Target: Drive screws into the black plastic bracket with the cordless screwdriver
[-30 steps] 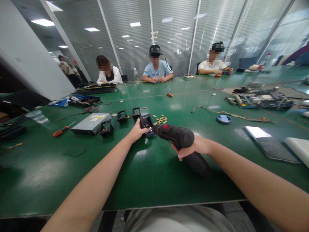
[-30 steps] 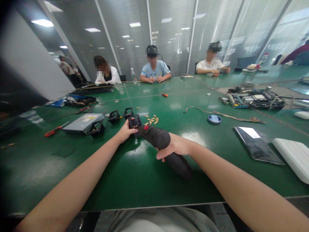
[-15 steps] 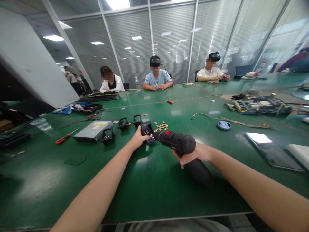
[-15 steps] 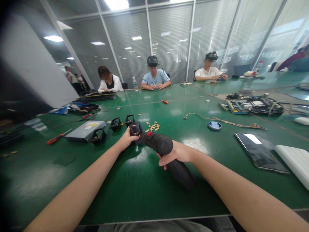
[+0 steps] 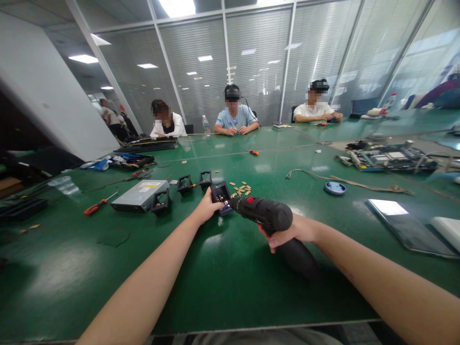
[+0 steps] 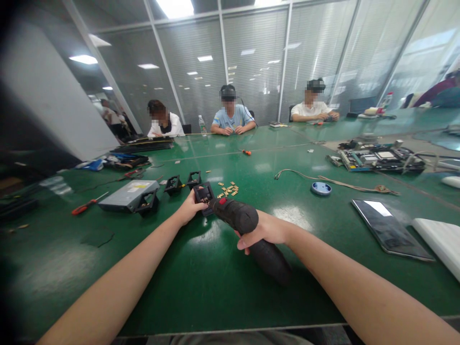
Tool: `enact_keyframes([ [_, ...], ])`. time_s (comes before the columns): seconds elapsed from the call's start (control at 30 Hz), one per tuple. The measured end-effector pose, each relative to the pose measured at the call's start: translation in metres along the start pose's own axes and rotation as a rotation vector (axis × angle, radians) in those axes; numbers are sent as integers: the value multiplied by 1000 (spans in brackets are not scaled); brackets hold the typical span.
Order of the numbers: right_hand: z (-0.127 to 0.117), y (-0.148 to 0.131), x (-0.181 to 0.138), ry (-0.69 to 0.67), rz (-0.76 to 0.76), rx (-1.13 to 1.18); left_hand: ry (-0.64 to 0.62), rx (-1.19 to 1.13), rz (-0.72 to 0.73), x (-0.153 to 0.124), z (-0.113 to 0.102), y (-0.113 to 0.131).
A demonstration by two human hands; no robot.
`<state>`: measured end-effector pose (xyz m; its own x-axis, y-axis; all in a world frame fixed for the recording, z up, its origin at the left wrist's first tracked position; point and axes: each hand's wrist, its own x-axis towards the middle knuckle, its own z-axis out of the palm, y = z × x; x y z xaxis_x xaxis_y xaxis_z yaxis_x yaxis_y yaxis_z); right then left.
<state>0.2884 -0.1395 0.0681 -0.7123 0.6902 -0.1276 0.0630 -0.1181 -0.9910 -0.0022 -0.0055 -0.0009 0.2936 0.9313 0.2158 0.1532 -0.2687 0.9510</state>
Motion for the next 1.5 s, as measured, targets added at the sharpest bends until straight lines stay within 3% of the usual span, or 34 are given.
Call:
enact_keyframes([
  [1.5, 0, 0, 1, -4, 24, 10, 2, -48, -52, -3, 1, 5],
])
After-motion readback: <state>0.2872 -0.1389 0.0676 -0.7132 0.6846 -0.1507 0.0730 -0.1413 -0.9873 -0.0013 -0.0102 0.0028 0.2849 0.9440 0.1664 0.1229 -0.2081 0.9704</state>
